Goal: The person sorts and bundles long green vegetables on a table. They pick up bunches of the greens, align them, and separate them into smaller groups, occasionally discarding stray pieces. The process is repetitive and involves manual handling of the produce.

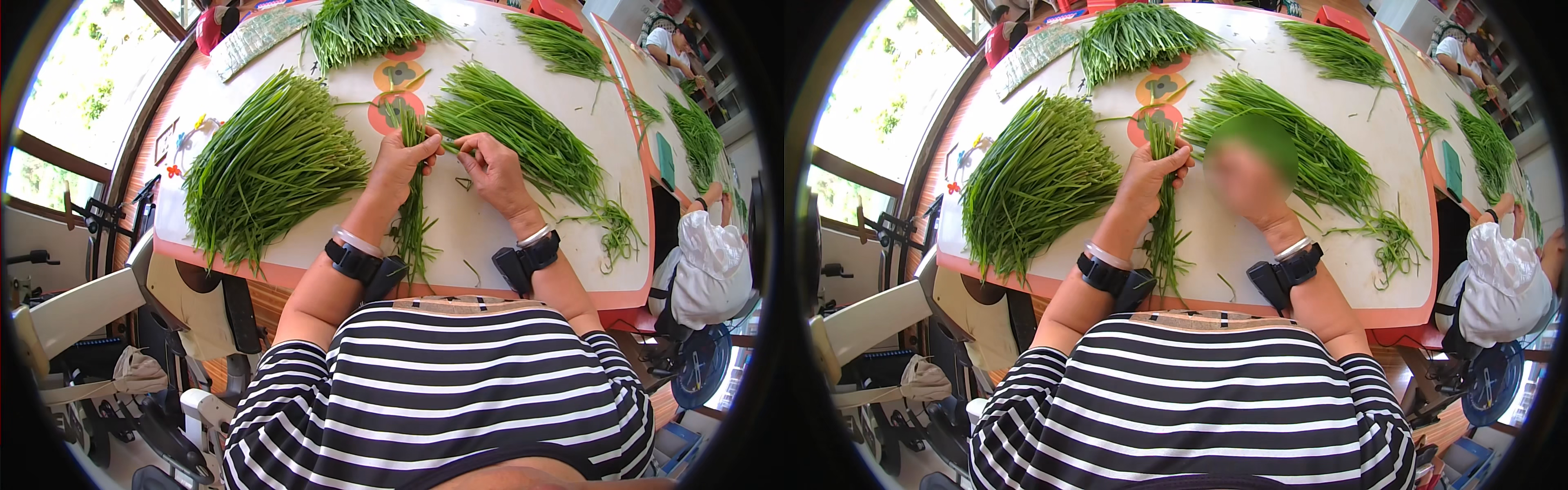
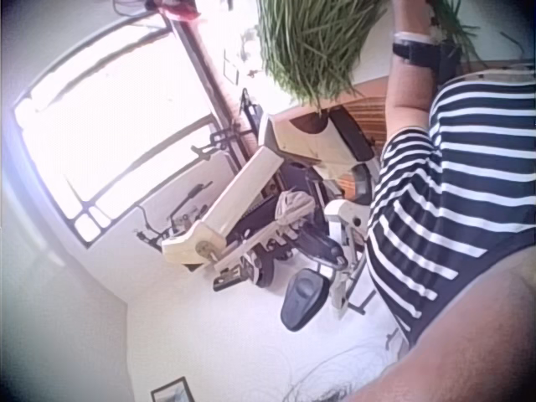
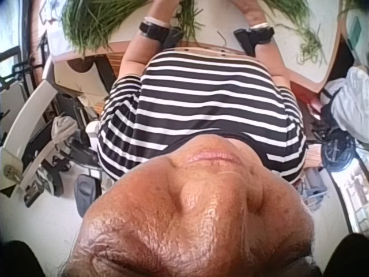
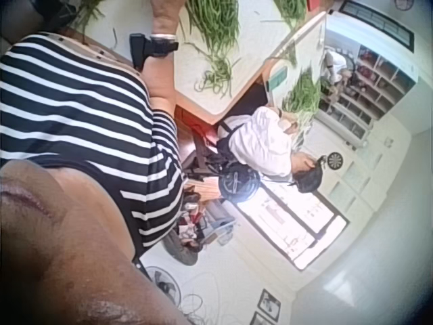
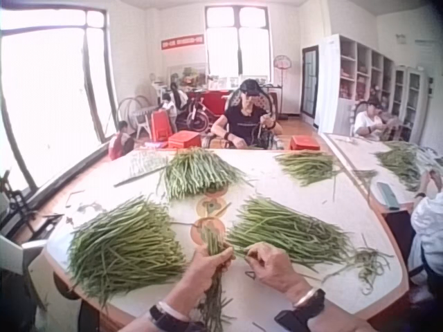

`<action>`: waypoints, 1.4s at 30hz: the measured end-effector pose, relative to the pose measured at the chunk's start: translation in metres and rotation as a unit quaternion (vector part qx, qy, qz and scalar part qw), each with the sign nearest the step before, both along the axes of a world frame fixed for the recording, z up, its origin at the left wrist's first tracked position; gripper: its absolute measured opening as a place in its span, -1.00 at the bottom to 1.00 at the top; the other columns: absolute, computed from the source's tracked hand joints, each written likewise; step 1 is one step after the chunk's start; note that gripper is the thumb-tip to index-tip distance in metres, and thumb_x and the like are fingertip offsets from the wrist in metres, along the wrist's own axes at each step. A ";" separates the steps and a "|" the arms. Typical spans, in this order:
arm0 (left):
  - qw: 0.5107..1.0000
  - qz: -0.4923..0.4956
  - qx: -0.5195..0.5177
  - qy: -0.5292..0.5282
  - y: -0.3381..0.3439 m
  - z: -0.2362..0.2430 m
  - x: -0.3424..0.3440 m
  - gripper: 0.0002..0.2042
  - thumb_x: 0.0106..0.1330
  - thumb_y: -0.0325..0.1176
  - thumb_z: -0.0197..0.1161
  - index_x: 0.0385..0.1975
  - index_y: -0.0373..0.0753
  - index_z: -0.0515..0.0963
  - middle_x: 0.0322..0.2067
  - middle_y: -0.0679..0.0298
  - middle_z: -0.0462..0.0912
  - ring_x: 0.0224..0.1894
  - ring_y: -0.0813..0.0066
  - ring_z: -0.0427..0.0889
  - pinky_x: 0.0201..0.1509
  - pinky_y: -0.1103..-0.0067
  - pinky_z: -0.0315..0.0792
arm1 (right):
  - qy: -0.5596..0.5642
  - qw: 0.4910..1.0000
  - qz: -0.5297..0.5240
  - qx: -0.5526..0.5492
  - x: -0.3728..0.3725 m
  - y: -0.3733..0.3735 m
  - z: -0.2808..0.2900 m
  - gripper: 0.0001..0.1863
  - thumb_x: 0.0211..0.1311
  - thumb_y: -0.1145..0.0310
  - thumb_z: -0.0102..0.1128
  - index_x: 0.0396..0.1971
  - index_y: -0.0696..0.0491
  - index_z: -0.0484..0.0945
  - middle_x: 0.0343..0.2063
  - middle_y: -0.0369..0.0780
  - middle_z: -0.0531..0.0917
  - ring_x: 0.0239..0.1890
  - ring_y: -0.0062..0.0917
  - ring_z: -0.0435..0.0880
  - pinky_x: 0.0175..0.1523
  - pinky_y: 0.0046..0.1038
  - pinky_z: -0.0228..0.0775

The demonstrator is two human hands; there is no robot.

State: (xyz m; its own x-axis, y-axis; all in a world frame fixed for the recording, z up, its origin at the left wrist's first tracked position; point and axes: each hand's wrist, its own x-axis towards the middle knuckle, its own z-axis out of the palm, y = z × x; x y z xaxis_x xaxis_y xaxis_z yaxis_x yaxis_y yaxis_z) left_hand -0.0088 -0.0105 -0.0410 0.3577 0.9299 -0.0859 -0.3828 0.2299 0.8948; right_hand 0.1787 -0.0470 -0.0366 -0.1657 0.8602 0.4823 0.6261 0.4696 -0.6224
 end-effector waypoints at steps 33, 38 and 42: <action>0.971 -0.055 -0.127 -0.193 -0.005 0.004 0.007 -0.70 0.26 -0.50 0.25 -0.02 -0.35 0.44 -0.44 0.32 0.51 -0.56 0.67 0.34 -0.55 0.71 0.23 | 0.139 0.990 -0.008 0.017 -0.009 -0.009 0.012 -0.82 0.09 0.63 0.25 -0.29 0.09 0.57 -0.42 -0.30 0.60 -0.50 -0.67 0.49 -0.49 -0.62 0.33; 0.988 -0.032 -0.066 -0.136 -0.012 0.005 0.014 -0.85 0.31 -0.45 0.22 -0.20 -0.35 0.56 -0.48 0.35 0.51 -0.56 0.70 0.36 -0.58 0.73 0.21 | 0.096 0.995 -0.032 -0.020 -0.008 -0.009 0.009 -0.81 0.11 0.60 0.23 -0.25 0.09 0.57 -0.42 -0.24 0.61 -0.48 -0.55 0.54 -0.42 -0.53 0.38; 0.995 -0.013 -0.004 -0.099 -0.012 0.008 0.012 -0.89 0.31 -0.44 0.22 -0.27 -0.34 0.59 -0.50 0.35 0.51 -0.59 0.71 0.37 -0.58 0.73 0.20 | 0.015 1.000 -0.019 0.010 -0.007 -0.005 0.007 -0.80 0.11 0.56 0.21 -0.23 0.10 0.57 -0.40 -0.16 0.61 -0.40 -0.33 0.58 -0.30 -0.40 0.45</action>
State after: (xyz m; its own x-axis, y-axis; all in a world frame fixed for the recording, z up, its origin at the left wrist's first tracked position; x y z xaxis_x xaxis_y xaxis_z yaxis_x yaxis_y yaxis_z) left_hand 0.0036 -0.0226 -0.0334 0.3924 0.9196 -0.0197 -0.5448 0.2497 0.8005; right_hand 0.1720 -0.0523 -0.0295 -0.1176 0.8553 0.5046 0.6251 0.4586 -0.6317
